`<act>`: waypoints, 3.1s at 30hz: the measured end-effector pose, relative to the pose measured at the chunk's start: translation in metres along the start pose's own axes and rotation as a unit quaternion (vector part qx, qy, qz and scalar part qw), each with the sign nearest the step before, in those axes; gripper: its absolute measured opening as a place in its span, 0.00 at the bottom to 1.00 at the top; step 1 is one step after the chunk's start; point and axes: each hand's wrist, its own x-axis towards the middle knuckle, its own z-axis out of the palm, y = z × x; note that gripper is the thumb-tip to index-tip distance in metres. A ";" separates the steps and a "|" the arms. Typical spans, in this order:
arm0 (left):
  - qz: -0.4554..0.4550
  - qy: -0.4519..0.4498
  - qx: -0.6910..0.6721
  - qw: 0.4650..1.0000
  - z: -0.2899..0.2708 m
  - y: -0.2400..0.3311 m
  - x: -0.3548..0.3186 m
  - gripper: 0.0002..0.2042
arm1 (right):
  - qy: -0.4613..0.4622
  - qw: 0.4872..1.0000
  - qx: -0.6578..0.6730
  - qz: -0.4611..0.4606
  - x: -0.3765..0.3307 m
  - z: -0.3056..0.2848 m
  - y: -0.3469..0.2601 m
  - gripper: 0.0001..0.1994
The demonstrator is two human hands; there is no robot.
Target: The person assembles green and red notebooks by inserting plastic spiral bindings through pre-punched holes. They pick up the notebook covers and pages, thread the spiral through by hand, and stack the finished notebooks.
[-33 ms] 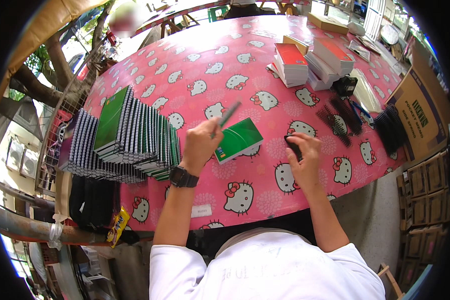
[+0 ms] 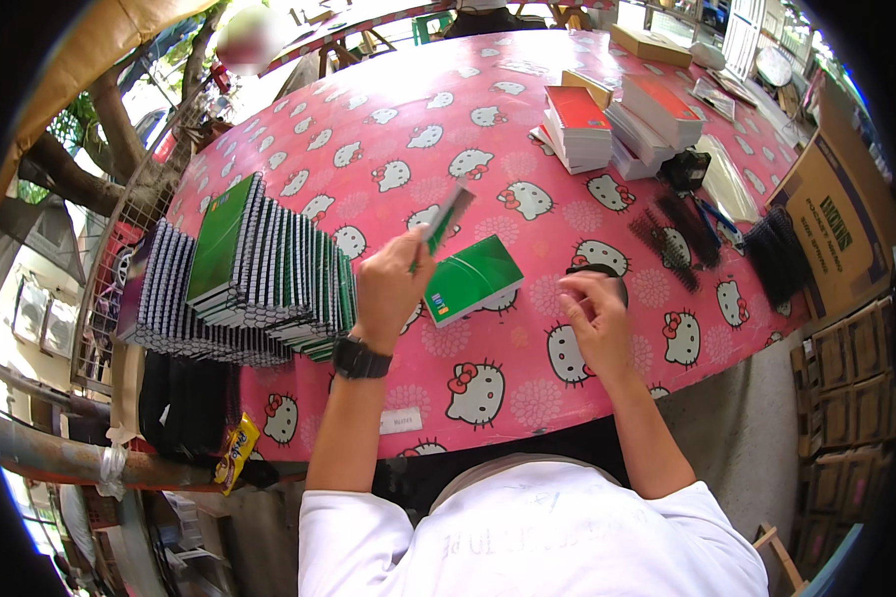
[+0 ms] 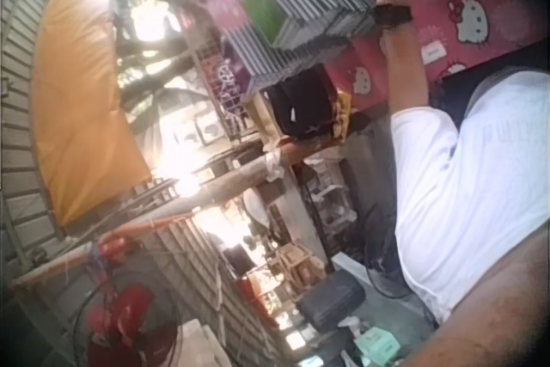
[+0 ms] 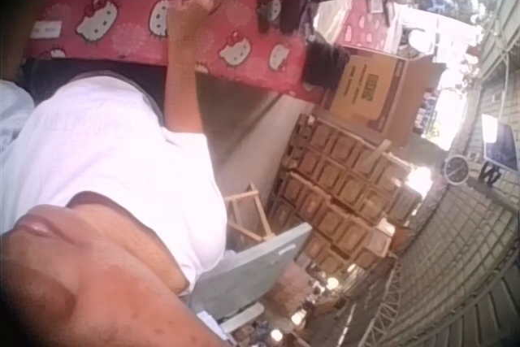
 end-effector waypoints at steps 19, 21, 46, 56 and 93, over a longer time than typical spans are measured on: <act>-0.317 -0.069 -0.448 0.833 0.029 0.051 -0.114 0.37 | -0.127 0.939 0.316 0.046 -0.015 0.026 -0.013 0.09; -0.317 -0.116 -0.409 0.848 0.035 0.052 -0.116 0.33 | -0.082 0.938 0.331 0.067 -0.018 0.036 -0.007 0.08; 0.058 -0.082 -0.113 0.989 0.020 0.105 -0.078 0.14 | 0.012 0.905 -0.425 0.008 0.065 -0.095 0.114 0.11; 0.041 -0.090 -0.145 0.984 0.020 0.099 -0.076 0.14 | -0.161 0.987 -0.025 0.000 0.009 -0.052 -0.023 0.13; 0.017 -0.183 -0.092 0.979 0.021 0.121 -0.076 0.11 | -0.319 0.947 0.008 0.032 0.008 -0.062 -0.011 0.19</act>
